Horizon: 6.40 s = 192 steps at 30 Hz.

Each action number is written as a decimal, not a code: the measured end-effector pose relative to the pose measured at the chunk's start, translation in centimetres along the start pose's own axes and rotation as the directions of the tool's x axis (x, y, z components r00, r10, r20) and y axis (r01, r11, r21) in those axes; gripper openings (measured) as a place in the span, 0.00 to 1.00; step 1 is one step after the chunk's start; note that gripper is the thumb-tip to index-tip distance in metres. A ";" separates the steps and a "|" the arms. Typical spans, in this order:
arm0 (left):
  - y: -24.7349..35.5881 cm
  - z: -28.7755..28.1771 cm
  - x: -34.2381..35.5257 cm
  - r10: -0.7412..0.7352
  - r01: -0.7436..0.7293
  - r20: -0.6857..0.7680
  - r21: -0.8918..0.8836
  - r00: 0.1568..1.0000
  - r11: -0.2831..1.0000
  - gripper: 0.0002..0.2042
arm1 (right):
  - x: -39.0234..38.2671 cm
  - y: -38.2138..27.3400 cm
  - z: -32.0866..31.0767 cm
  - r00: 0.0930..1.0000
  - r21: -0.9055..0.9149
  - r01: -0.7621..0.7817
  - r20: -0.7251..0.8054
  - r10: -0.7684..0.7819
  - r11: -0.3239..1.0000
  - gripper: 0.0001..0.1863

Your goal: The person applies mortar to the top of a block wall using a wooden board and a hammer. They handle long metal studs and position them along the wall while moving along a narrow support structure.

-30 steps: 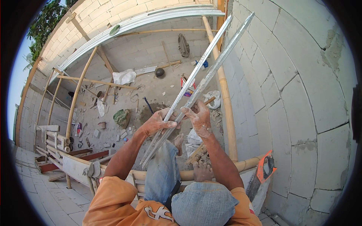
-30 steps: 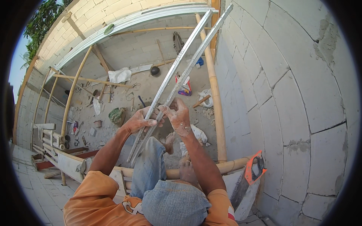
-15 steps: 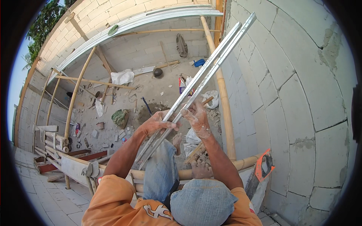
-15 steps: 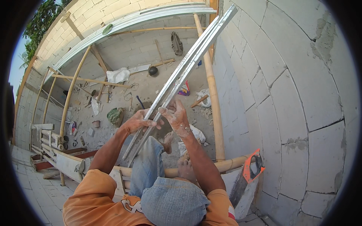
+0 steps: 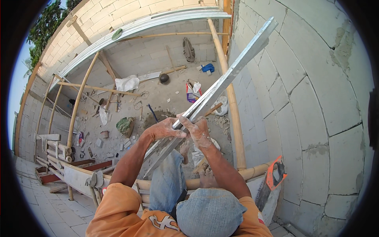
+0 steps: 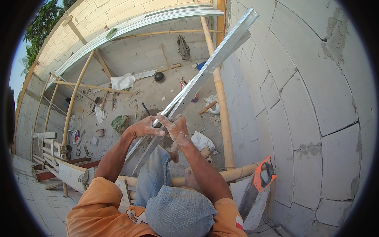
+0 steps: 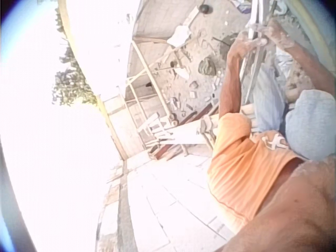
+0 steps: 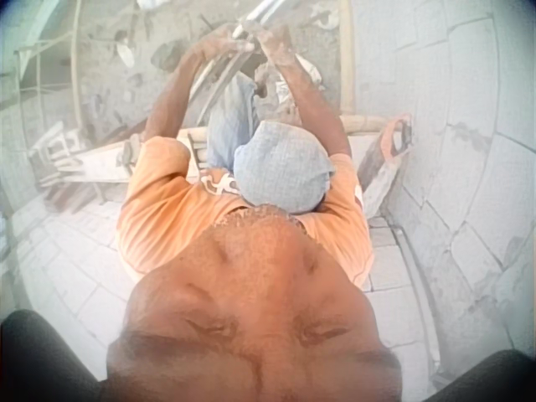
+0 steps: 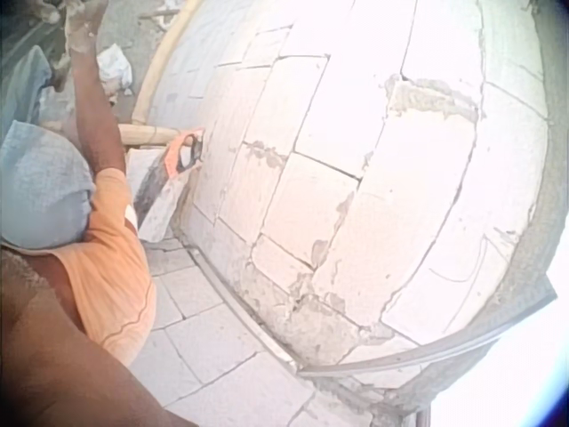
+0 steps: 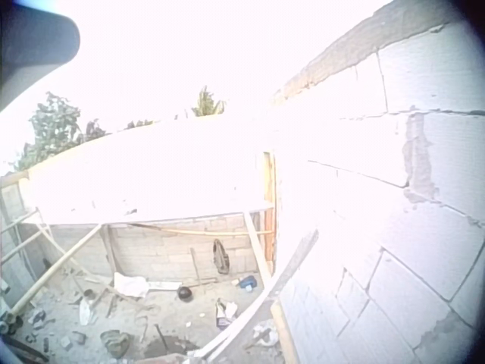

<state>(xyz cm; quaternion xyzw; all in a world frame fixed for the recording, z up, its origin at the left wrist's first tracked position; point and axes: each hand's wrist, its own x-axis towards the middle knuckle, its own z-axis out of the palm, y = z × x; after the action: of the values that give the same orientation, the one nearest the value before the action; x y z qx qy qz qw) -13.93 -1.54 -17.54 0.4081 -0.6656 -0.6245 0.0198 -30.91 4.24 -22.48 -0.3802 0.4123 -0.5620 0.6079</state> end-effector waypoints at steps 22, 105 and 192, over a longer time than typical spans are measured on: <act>-1.0 1.2 0.4 0.081 -0.078 0.012 -0.157 0.997 0.984 0.30 | 0.0 0.8 -0.8 0.999 0.157 0.014 0.033 -0.020 0.987 0.26; -14.9 -6.3 -14.5 -0.149 0.102 -0.691 -0.108 0.708 0.989 0.13 | 0.6 -0.5 -5.2 0.949 0.714 0.289 -0.299 -0.095 0.638 0.13; -9.4 -11.6 -11.6 0.095 -0.133 -0.839 0.027 0.536 0.991 0.18 | -23.4 -0.3 -19.6 0.773 -0.811 -0.359 -0.536 -0.339 0.462 0.28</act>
<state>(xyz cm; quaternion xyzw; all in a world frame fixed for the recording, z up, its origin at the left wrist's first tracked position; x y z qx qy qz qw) 4.85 -3.36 -17.39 0.6119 -0.5876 -0.3643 0.3841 -49.91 27.59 -27.74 -0.4223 0.8225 -0.3522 0.1456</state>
